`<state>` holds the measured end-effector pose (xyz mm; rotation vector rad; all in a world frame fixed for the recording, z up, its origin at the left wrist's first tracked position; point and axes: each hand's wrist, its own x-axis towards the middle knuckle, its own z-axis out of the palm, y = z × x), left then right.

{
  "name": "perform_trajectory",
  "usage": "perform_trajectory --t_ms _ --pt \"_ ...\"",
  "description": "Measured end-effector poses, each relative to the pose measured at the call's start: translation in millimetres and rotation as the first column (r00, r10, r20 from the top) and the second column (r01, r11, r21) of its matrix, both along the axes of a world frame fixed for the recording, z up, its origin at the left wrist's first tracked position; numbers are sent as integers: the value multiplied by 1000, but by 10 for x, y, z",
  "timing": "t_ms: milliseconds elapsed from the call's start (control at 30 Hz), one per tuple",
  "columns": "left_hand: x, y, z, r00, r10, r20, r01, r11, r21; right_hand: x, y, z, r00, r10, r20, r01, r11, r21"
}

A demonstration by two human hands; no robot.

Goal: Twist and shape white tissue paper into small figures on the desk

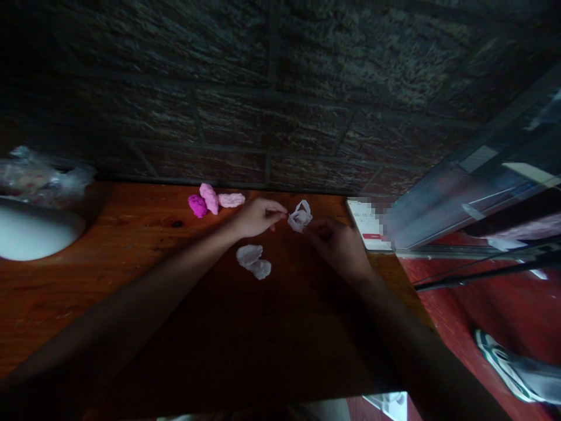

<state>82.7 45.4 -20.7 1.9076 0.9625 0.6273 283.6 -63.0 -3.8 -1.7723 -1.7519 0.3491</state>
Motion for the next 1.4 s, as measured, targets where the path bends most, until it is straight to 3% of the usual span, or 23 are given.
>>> perform_trajectory --t_ms 167,267,467,567,800,1067,1400 --pt "-16 5 -17 1000 23 -14 -23 999 43 165 48 73 1000 -24 -19 27 992 126" --pt "-22 -28 25 993 58 -107 -44 991 130 290 148 6 990 -59 -127 82 980 181" --pt "27 -67 121 973 100 -208 -60 980 190 362 317 -262 985 -68 -160 78 995 60" --pt "68 -52 192 966 118 -231 -73 979 192 334 346 -310 988 -34 -150 37 999 14" --pt "220 -78 361 906 118 -407 -74 990 124 262 338 -175 995 40 -94 -45 998 -48" --pt "316 -89 367 877 138 -460 -115 990 77 202 351 -120 998 39 -58 -44 996 -82" --pt "397 -84 464 810 156 -566 -82 985 155 191 385 -111 999 20 -28 -23 993 -119"
